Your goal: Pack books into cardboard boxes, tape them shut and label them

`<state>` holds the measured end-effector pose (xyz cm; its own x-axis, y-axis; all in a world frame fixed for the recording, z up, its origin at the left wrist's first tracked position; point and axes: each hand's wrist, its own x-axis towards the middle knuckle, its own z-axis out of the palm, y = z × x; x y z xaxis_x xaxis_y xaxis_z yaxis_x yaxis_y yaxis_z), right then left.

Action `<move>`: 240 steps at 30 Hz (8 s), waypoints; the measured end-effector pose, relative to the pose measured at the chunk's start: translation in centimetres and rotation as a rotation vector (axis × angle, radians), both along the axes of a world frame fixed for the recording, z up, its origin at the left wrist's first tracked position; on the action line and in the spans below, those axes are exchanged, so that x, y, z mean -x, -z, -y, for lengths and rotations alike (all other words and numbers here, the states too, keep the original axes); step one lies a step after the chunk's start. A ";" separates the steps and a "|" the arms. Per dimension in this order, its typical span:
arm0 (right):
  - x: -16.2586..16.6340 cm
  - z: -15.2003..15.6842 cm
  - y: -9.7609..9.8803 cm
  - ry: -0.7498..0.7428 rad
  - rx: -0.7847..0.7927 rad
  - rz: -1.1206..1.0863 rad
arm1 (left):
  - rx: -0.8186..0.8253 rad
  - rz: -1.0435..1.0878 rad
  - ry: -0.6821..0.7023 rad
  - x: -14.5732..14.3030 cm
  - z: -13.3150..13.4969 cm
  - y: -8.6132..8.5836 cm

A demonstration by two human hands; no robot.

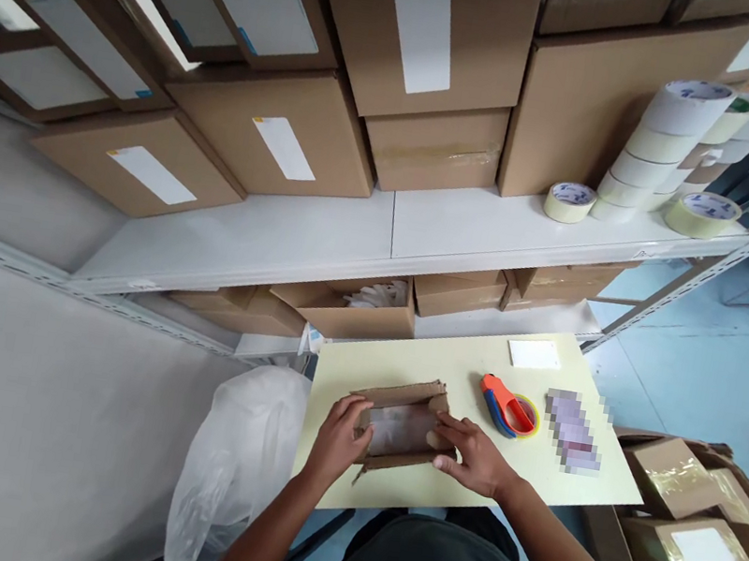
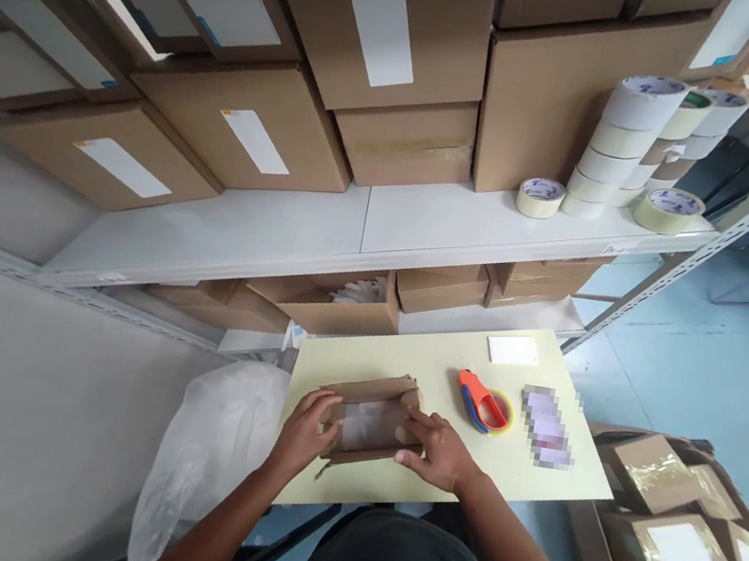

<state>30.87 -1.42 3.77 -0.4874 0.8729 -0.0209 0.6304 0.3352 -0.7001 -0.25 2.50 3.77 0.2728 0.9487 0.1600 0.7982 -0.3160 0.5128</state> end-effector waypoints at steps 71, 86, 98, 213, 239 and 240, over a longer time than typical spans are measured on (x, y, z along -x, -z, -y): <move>-8.5 -2.4 9.8 0.626 -0.104 0.352 | 0.338 0.450 -0.470 -3.5 4.4 2.9; -1.7 -4.9 -9.1 0.066 0.412 -0.276 | 0.324 0.811 -0.592 -5.4 2.1 4.1; 1.8 -6.8 -6.1 -0.033 0.500 -0.098 | 0.176 0.687 -0.475 -4.1 3.7 -0.3; 4.6 -9.4 -6.7 -0.051 0.288 0.458 | 0.164 -0.268 0.251 -1.8 -0.8 3.2; -4.6 -9.2 -8.6 -0.077 0.355 0.341 | 0.026 -0.484 0.283 -0.9 -0.9 4.0; -5.8 -9.1 -8.3 -0.065 0.364 0.332 | 0.026 -0.483 0.285 -0.9 -0.9 3.9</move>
<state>36.66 7.67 12.07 -0.4561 0.7479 -0.4824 0.8252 0.1525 -0.5438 0.63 3.36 -0.17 0.5552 0.8288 -0.0694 0.8294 -0.5455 0.1205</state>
